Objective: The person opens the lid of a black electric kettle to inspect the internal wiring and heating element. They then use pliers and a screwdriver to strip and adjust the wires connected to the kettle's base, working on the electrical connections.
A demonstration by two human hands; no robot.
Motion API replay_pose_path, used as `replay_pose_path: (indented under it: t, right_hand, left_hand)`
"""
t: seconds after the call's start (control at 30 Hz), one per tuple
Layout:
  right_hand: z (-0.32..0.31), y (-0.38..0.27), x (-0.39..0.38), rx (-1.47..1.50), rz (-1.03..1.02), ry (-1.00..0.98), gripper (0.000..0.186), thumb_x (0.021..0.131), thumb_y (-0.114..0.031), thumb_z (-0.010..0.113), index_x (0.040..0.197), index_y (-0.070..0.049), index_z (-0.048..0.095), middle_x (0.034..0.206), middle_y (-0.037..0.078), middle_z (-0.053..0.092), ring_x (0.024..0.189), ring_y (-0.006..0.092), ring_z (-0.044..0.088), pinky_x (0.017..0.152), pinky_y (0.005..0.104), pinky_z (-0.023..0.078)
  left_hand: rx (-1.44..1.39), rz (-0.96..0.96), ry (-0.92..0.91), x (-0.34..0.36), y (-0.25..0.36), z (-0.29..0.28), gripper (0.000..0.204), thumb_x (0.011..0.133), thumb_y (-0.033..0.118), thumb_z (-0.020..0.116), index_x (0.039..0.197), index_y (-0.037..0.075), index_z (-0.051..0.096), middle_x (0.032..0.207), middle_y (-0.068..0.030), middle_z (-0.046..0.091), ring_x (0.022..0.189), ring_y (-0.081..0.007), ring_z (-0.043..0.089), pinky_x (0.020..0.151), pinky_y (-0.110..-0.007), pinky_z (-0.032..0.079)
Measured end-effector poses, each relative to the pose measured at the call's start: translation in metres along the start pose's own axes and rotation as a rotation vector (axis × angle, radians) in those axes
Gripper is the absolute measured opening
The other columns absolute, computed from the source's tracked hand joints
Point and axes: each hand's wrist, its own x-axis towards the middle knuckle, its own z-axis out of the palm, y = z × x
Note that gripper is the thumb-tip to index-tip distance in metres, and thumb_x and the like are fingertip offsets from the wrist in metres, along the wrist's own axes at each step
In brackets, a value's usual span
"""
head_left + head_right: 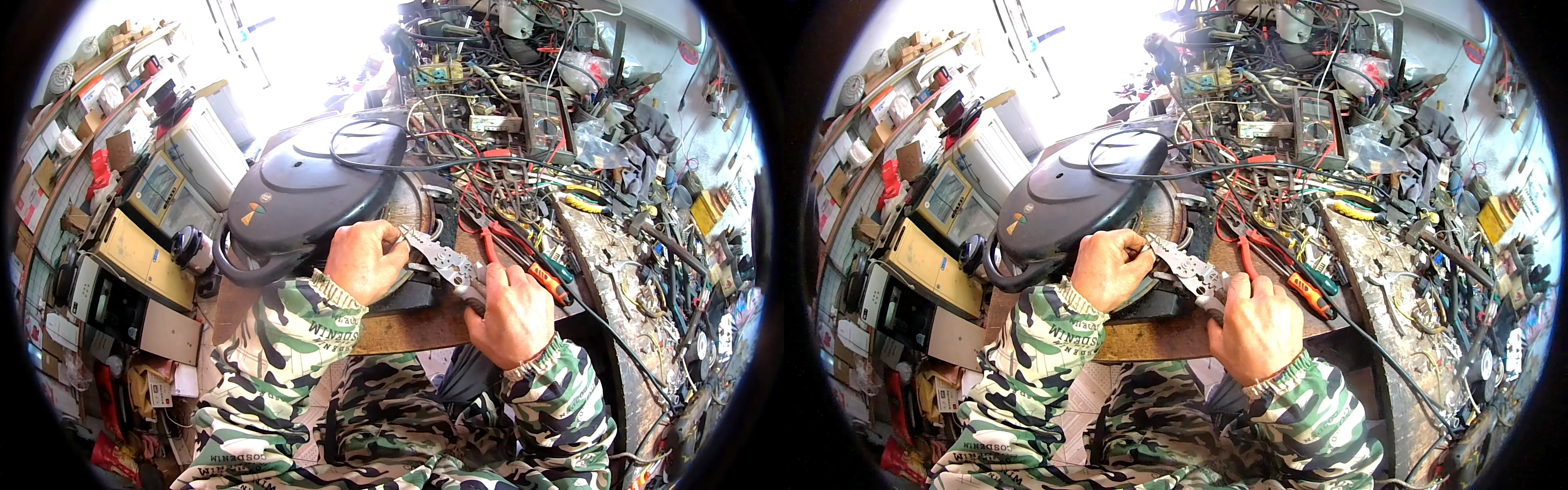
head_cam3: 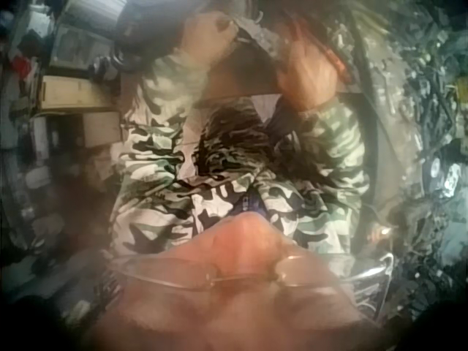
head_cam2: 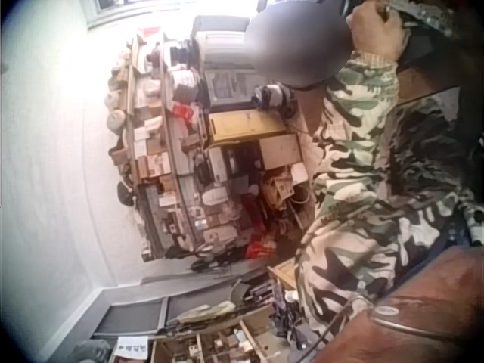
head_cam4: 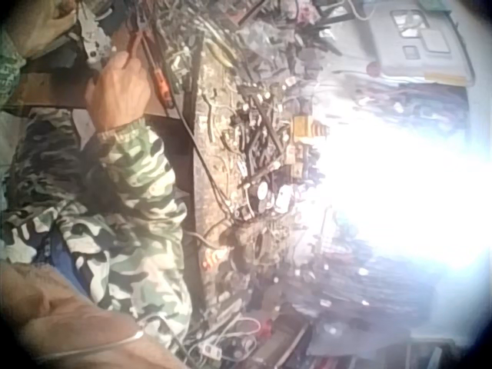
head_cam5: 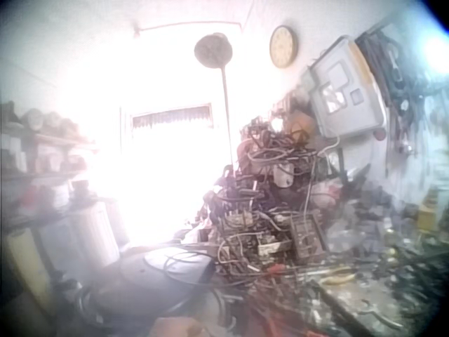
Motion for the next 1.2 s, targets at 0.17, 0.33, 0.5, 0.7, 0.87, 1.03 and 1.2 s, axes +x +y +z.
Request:
replay_pose_path:
  t: [0.17,0.33,0.5,0.7,0.87,1.03,1.2]
  right_hand:
    - [-0.0018,0.0005,0.0017,0.02,-0.005,-0.022,0.047,0.078,-0.028,0.084,0.106,0.002,0.062,0.099,0.022,0.066,0.093,0.0394,0.07,0.077,0.0493,0.058]
    - [-0.0019,0.0014,0.001,0.007,0.003,-0.028,0.048,0.079,-0.03,0.083,0.107,0.003,0.062,0.099,0.022,0.066,0.093,0.0397,0.07,0.077,0.0497,0.057]
    - [-0.0025,0.0012,0.0006,0.014,0.001,-0.044,0.049,0.079,-0.03,0.083,0.108,0.003,0.062,0.1,0.023,0.066,0.093,0.0399,0.07,0.077,0.0498,0.057]
    - [-0.0025,0.0023,0.0006,0.012,-0.005,-0.035,0.047,0.079,-0.029,0.083,0.107,0.003,0.061,0.1,0.023,0.066,0.093,0.0401,0.07,0.077,0.0496,0.057]
    - [0.0007,0.0029,0.0011,0.012,-0.021,-0.025,0.045,0.078,-0.028,0.082,0.104,0.002,0.061,0.098,0.023,0.067,0.092,0.0405,0.07,0.076,0.0498,0.058]
    - [0.0002,0.0044,-0.0001,0.025,-0.042,-0.009,0.045,0.078,-0.028,0.083,0.104,0.002,0.061,0.095,0.022,0.067,0.087,0.04,0.071,0.075,0.0495,0.058]
    - [-0.0002,0.0037,0.0006,0.041,-0.001,-0.047,0.047,0.077,-0.026,0.081,0.11,0.002,0.065,0.097,0.022,0.068,0.088,0.0418,0.07,0.078,0.0505,0.056]
  left_hand:
    - [0.014,-0.007,-0.001,0.0,0.0018,-0.0014,0.022,0.086,0.016,0.075,0.094,-0.004,0.078,0.072,-0.0191,0.073,0.062,-0.0241,0.073,0.063,-0.036,0.056]
    - [0.063,0.023,0.009,0.0003,-0.0006,0.0024,0.022,0.086,0.017,0.075,0.094,-0.003,0.078,0.072,-0.0195,0.073,0.063,-0.027,0.074,0.064,-0.037,0.056]
    - [0.055,0.029,0.007,-0.0005,-0.0021,0.0007,0.022,0.086,0.017,0.076,0.094,-0.003,0.078,0.073,-0.0192,0.073,0.064,-0.027,0.073,0.064,-0.037,0.056]
    - [0.04,0.029,0.008,-0.0005,0.0014,-0.0004,0.022,0.086,0.017,0.077,0.094,-0.004,0.077,0.072,-0.0192,0.072,0.063,-0.0269,0.072,0.063,-0.037,0.056]
    - [0.026,0.045,0.021,-0.0018,-0.0033,0.0007,0.022,0.086,0.017,0.077,0.093,-0.004,0.076,0.072,-0.0193,0.071,0.062,-0.0271,0.072,0.063,-0.037,0.056]
    - [0.026,0.037,0.011,-0.0009,-0.0019,0.0008,0.022,0.086,0.017,0.076,0.092,-0.004,0.076,0.071,-0.0192,0.071,0.062,-0.0269,0.072,0.063,-0.037,0.055]
    - [0.032,0.022,-0.003,-0.0011,-0.0007,-0.0015,0.021,0.087,0.017,0.076,0.092,-0.004,0.076,0.071,-0.0191,0.071,0.062,-0.0267,0.072,0.063,-0.037,0.055]
